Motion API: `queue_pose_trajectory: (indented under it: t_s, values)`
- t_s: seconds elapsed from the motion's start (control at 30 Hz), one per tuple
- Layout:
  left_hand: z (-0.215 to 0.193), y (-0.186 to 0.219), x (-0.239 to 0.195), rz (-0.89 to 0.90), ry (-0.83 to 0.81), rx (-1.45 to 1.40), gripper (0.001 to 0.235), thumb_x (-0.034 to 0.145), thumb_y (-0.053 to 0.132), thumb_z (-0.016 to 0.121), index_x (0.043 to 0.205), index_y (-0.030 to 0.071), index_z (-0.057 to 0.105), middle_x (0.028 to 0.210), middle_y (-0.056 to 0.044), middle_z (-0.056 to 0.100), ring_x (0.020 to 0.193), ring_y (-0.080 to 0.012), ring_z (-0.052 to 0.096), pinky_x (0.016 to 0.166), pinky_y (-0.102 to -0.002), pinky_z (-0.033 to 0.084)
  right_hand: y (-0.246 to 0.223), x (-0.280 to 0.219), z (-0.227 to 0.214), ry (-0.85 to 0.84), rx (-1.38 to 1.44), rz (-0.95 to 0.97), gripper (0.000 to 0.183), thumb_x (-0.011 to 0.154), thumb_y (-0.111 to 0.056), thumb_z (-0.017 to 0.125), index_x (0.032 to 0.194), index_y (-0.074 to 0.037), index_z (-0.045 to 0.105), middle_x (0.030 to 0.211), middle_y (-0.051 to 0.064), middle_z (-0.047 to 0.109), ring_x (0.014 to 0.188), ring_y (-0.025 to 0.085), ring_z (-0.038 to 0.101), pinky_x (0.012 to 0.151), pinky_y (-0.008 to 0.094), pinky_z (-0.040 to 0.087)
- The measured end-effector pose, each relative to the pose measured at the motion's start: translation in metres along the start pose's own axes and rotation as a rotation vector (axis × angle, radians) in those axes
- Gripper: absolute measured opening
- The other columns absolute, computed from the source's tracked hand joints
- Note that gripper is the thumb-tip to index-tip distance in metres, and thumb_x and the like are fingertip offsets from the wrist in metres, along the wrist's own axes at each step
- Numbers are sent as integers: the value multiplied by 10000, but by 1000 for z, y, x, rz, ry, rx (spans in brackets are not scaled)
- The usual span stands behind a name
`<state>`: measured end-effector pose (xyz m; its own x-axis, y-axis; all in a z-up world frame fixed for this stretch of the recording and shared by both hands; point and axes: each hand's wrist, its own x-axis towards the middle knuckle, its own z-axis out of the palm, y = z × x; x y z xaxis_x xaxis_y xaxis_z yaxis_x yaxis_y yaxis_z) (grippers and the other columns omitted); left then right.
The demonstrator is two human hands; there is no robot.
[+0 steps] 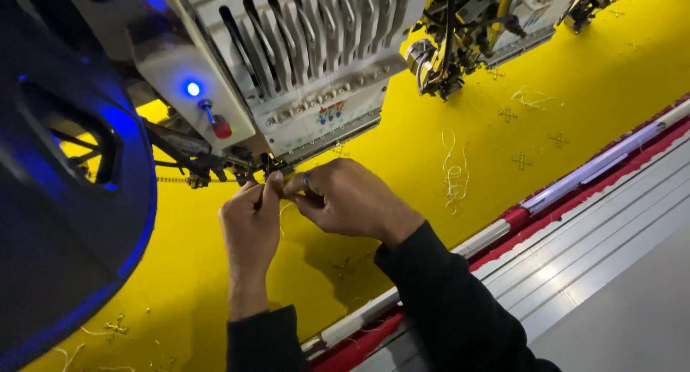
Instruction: The person threads a white filament through the tension guides and needle area of an industrial embroidery machine. They pull the thread through the mechanism and adjust the spool on the machine's thread rack.
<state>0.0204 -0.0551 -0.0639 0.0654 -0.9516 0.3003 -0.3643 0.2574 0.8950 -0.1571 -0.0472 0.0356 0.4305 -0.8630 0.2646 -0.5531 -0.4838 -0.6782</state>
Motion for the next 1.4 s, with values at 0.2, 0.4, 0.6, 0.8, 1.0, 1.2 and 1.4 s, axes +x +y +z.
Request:
queue_pose_trajectory:
  t_s: [0.2,0.4,0.6,0.8,1.0,1.2,1.4]
  values:
    - [-3,-2,-1,-98,-156,-40,462,947,84,610,494,14,548,452,-68,432,454,-158,373,470,-356,298,-20,4,-6,24,-58,-28,287,898,-144,680,638,-26,648,531,176,606,473,356,639,445,392,489]
    - [-2,19,7,-152,-185,-232,360,966,145,688,635,26,763,492,-67,552,477,-129,339,520,-247,349,-1,1,1,-40,43,-10,182,953,-8,584,1035,75,725,693,301,690,607,459,697,584,485,545]
    - [3,-12,12,-241,-65,-401,349,835,196,855,565,63,677,502,-5,491,522,-77,366,515,-241,309,27,-2,12,70,-56,-42,170,941,-25,670,1070,-15,780,633,199,688,538,338,682,538,378,550]
    - [0,14,10,-374,-79,-368,143,854,203,871,916,75,854,720,-42,691,655,-42,516,601,-218,454,32,-4,13,254,46,-86,140,887,-61,738,1011,-62,802,624,191,662,522,331,661,490,390,524]
    - [-6,44,9,-546,-38,-483,272,869,196,851,1058,4,811,793,-101,656,641,-100,525,537,-219,456,36,-5,14,303,193,-1,172,885,-13,719,1036,1,799,657,189,701,498,244,659,451,300,501]
    - [13,47,5,-686,30,-713,239,927,254,778,1042,44,766,626,5,439,500,-51,407,493,-210,365,42,-6,19,472,161,-42,222,899,-15,714,1114,-6,769,848,190,724,718,315,728,657,368,609]
    - [29,41,11,-828,140,-845,225,981,195,672,1125,25,704,628,12,390,471,-81,373,467,-239,337,52,-1,26,505,173,-55,203,932,-30,698,1127,-36,756,941,170,724,854,322,733,796,410,598]
